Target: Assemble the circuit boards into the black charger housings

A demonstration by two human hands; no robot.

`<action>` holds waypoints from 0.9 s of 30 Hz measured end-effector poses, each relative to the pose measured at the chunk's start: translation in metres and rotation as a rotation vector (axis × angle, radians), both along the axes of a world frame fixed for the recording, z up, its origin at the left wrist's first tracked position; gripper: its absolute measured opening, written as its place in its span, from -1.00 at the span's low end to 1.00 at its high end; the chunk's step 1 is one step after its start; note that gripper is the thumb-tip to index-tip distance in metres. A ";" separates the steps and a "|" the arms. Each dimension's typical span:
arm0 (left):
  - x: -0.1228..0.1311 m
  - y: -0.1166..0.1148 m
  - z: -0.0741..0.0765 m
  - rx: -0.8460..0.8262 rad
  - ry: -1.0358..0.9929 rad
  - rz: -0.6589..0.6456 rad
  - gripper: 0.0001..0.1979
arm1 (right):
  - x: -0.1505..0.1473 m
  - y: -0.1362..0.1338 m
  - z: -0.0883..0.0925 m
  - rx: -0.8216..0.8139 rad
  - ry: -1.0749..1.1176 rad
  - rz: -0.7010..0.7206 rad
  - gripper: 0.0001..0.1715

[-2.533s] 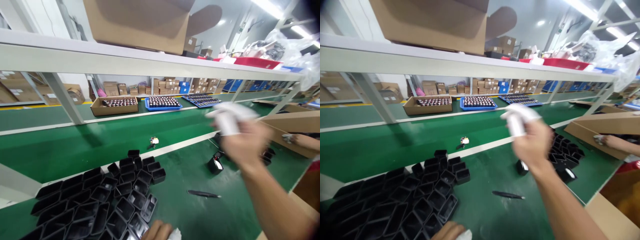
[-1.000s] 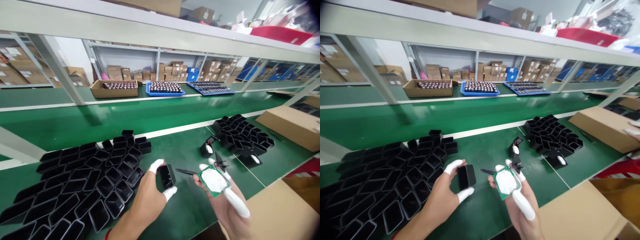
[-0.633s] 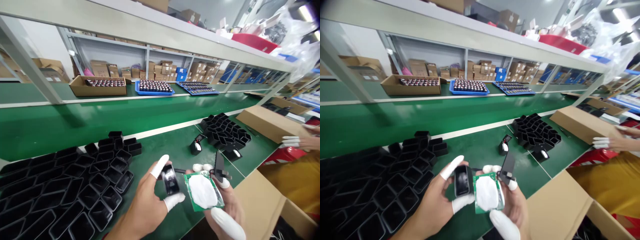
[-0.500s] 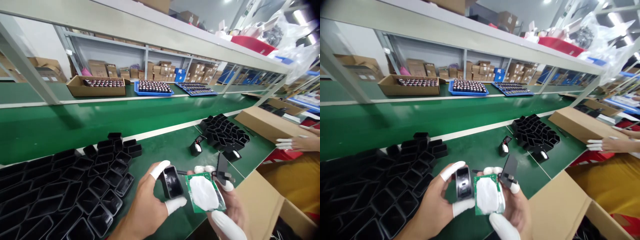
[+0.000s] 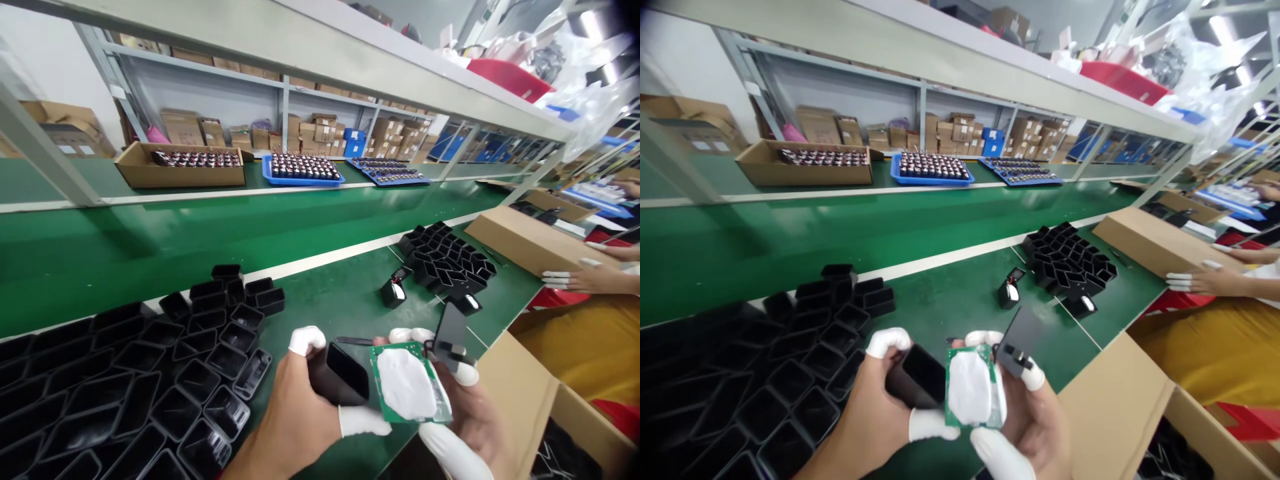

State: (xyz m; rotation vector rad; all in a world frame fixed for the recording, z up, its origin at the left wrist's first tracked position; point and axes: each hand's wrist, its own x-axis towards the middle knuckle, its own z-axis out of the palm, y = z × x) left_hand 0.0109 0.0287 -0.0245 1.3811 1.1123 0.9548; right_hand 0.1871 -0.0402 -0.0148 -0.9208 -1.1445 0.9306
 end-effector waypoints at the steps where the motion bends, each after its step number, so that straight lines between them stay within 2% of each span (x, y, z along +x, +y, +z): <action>1: -0.001 0.002 0.003 -0.069 -0.037 -0.008 -0.28 | 0.003 0.001 -0.004 -0.003 0.023 0.014 -0.39; 3: -0.002 0.005 0.010 -0.163 -0.127 -0.119 -0.45 | 0.012 0.003 -0.015 -0.006 0.065 0.008 -0.40; 6: -0.005 0.007 0.015 -0.160 -0.246 -0.291 -0.68 | 0.024 0.002 -0.029 -0.011 0.120 -0.048 -0.38; 9: -0.004 -0.001 0.008 -0.018 -0.179 -0.188 -0.72 | 0.023 -0.004 -0.028 -0.005 0.098 -0.080 -0.39; 10: -0.003 -0.005 0.004 0.028 -0.124 -0.150 -0.71 | 0.020 -0.007 -0.024 -0.004 0.066 -0.087 -0.38; 12: -0.003 -0.012 -0.001 0.090 -0.013 -0.126 -0.54 | 0.010 -0.010 -0.015 -0.020 -0.009 -0.090 -0.34; 14: -0.005 -0.015 -0.002 0.132 0.060 -0.173 -0.33 | 0.000 -0.011 -0.006 -0.030 -0.045 -0.093 -0.29; 16: -0.008 -0.013 0.001 0.166 0.055 -0.282 -0.24 | -0.006 -0.008 0.000 -0.012 -0.039 -0.070 -0.31; 19: -0.011 -0.003 0.005 0.192 0.013 -0.393 -0.27 | -0.005 -0.004 0.002 0.017 -0.049 -0.003 -0.30; 23: -0.010 0.005 0.008 0.199 0.002 -0.384 -0.31 | 0.006 -0.003 0.001 -0.006 -0.132 0.092 -0.12; 27: -0.008 0.005 0.015 0.242 -0.023 -0.400 -0.38 | 0.011 -0.002 0.009 0.021 -0.221 0.121 -0.10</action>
